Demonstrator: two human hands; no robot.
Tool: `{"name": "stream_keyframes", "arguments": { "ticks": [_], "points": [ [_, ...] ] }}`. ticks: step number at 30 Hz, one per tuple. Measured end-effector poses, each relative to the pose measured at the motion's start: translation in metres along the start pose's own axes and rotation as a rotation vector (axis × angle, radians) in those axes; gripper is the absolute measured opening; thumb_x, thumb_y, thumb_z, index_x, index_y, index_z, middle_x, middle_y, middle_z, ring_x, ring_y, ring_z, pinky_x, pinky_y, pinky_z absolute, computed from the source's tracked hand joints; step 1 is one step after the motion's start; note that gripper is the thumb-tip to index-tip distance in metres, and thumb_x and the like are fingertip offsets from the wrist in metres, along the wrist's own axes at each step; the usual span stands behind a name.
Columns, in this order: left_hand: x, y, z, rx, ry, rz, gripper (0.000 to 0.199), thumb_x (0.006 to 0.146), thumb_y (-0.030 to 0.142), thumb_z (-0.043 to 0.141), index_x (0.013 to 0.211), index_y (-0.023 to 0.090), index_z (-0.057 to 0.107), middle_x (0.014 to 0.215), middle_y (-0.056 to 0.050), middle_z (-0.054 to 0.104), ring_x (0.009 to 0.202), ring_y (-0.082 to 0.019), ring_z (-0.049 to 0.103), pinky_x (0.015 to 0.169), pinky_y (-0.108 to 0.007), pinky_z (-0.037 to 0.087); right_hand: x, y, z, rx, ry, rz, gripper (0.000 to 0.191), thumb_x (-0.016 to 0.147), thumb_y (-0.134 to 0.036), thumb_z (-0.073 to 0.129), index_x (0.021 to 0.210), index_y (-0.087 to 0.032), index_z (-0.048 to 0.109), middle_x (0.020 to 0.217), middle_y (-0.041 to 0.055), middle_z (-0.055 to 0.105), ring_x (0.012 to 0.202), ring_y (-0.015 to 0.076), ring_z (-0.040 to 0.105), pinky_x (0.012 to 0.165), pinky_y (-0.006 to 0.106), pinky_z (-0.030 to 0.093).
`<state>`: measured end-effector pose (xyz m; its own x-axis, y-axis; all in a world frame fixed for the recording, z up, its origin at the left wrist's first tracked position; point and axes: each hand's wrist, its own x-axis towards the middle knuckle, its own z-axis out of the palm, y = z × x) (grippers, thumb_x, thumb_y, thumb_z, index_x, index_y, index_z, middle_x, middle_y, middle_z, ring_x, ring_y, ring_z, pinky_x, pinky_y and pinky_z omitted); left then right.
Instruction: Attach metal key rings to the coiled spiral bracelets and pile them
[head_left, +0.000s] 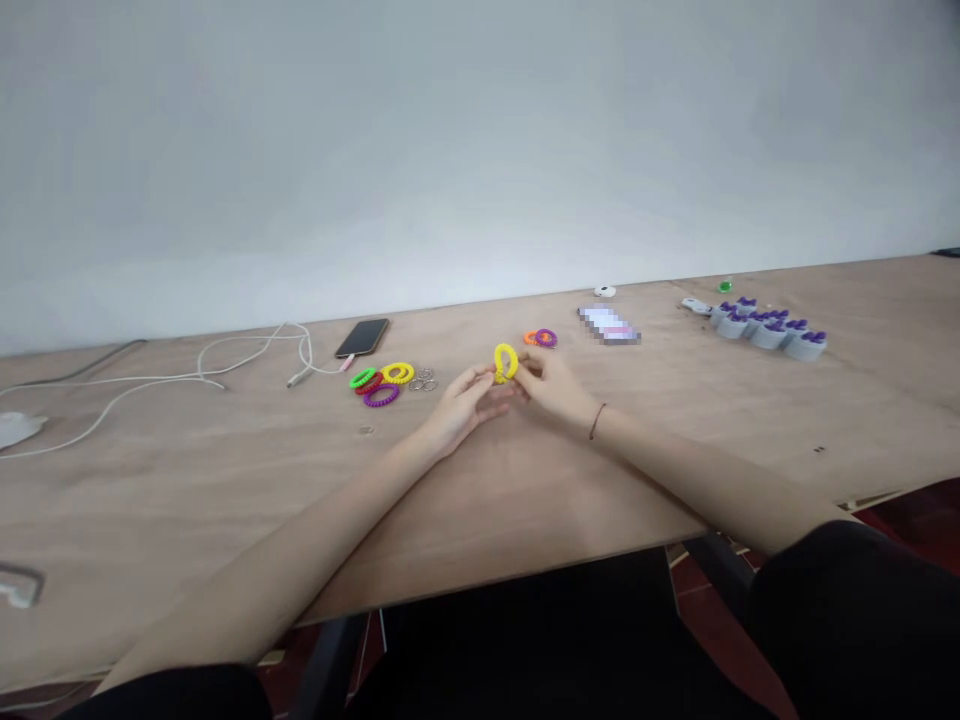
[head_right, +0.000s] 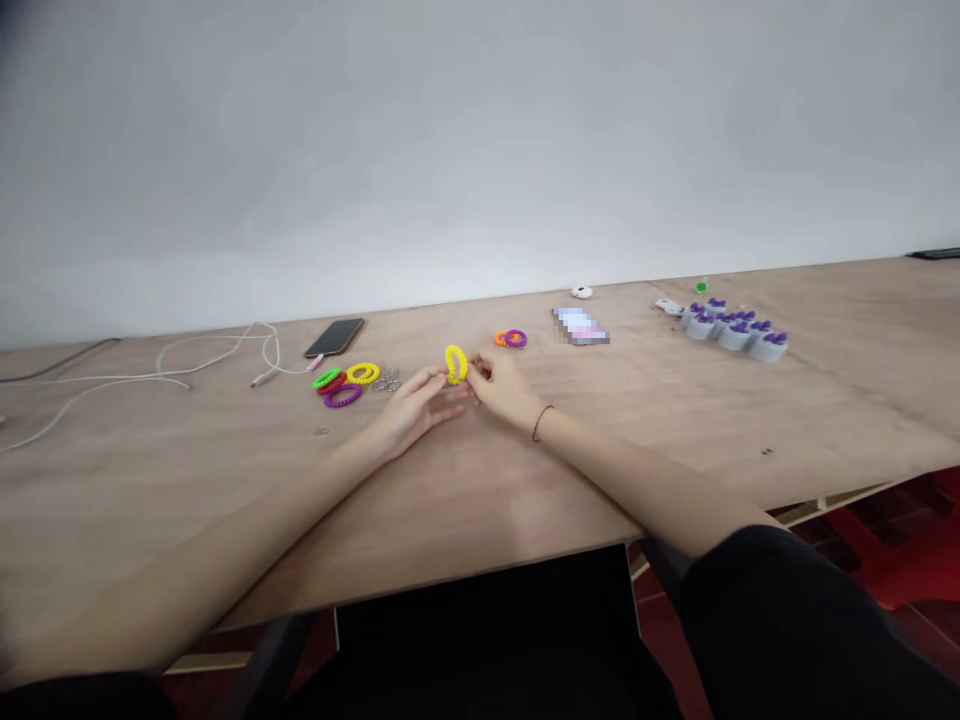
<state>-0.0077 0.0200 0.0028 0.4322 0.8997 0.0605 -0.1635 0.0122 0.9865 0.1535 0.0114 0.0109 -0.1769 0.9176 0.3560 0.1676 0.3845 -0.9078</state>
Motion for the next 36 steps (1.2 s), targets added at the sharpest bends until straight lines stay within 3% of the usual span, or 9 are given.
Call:
{"name": "stream_keyframes", "arguments": {
  "ticks": [4, 7, 9, 14, 20, 26, 32, 36],
  "points": [
    [0.0, 0.003, 0.003, 0.005, 0.011, -0.058, 0.041, 0.08, 0.054, 0.045, 0.099, 0.02, 0.059, 0.114, -0.009, 0.059, 0.1, -0.024, 0.059, 0.079, -0.037, 0.052, -0.006, 0.0, -0.003, -0.411, 0.05, -0.264, 0.014, 0.083, -0.027, 0.047, 0.087, -0.019, 0.058, 0.078, 0.0038, 0.061, 0.067, 0.0147, 0.052, 0.066, 0.028, 0.039],
    [0.0, 0.003, 0.002, 0.046, -0.008, 0.008, 0.038, 0.076, 0.041, 0.059, 0.105, 0.017, 0.06, 0.114, -0.01, 0.06, 0.105, -0.023, 0.056, 0.083, -0.034, 0.05, -0.01, -0.003, -0.002, -0.486, 0.011, -0.291, 0.016, 0.085, -0.028, 0.046, 0.09, -0.02, 0.059, 0.081, 0.0044, 0.062, 0.068, 0.0154, 0.053, 0.067, 0.028, 0.039],
    [0.001, 0.002, -0.001, 0.077, -0.031, 0.045, 0.04, 0.073, 0.035, 0.063, 0.109, 0.017, 0.059, 0.117, -0.01, 0.059, 0.106, -0.023, 0.055, 0.085, -0.034, 0.049, -0.01, -0.005, -0.001, -0.465, 0.02, -0.28, 0.017, 0.085, -0.028, 0.045, 0.09, -0.021, 0.059, 0.083, 0.0043, 0.062, 0.07, 0.0151, 0.054, 0.067, 0.027, 0.039],
    [0.005, -0.001, -0.008, 0.283, -0.049, 0.129, 0.038, 0.075, 0.038, 0.06, 0.107, 0.016, 0.06, 0.112, -0.01, 0.062, 0.1, -0.022, 0.059, 0.087, -0.035, 0.047, -0.006, -0.003, 0.004, -0.328, 0.076, -0.218, 0.016, 0.083, -0.028, 0.046, 0.082, -0.018, 0.058, 0.08, 0.0037, 0.061, 0.073, 0.0147, 0.056, 0.066, 0.027, 0.044],
    [0.006, -0.006, -0.012, 0.406, 0.003, 0.164, 0.033, 0.076, 0.04, 0.057, 0.099, 0.017, 0.056, 0.095, -0.007, 0.066, 0.089, -0.018, 0.062, 0.081, -0.032, 0.049, 0.0, 0.003, 0.004, 0.053, 0.053, 0.049, 0.016, 0.077, -0.034, 0.053, 0.077, -0.018, 0.054, 0.078, 0.0031, 0.059, 0.072, 0.0155, 0.058, 0.052, 0.025, 0.051],
    [0.007, -0.012, -0.012, 0.459, 0.058, 0.183, 0.025, 0.078, 0.041, 0.053, 0.084, 0.017, 0.053, 0.078, -0.002, 0.061, 0.076, -0.014, 0.059, 0.069, -0.027, 0.05, 0.0, 0.002, 0.007, 0.189, 0.064, 0.207, 0.011, 0.076, -0.028, 0.055, 0.076, -0.017, 0.054, 0.078, 0.0029, 0.058, 0.068, 0.0129, 0.057, 0.047, 0.022, 0.052],
    [0.006, -0.01, -0.008, 0.243, 0.014, 0.063, 0.026, 0.078, 0.044, 0.051, 0.079, 0.018, 0.05, 0.065, 0.003, 0.051, 0.056, -0.01, 0.053, 0.056, -0.024, 0.048, -0.002, 0.0, 0.008, 0.116, 0.014, 0.142, 0.011, 0.08, -0.027, 0.049, 0.076, -0.017, 0.05, 0.073, 0.0012, 0.058, 0.059, 0.01, 0.056, 0.046, 0.02, 0.049],
    [0.005, -0.01, -0.007, 0.3, 0.025, 0.095, 0.026, 0.079, 0.044, 0.05, 0.083, 0.019, 0.054, 0.067, 0.002, 0.051, 0.052, -0.008, 0.049, 0.05, -0.02, 0.043, 0.001, 0.011, 0.002, 0.004, 0.055, 0.058, 0.014, 0.081, -0.031, 0.047, 0.078, -0.018, 0.049, 0.068, -0.0003, 0.058, 0.051, 0.0087, 0.053, 0.045, 0.02, 0.045]
  ]
}}
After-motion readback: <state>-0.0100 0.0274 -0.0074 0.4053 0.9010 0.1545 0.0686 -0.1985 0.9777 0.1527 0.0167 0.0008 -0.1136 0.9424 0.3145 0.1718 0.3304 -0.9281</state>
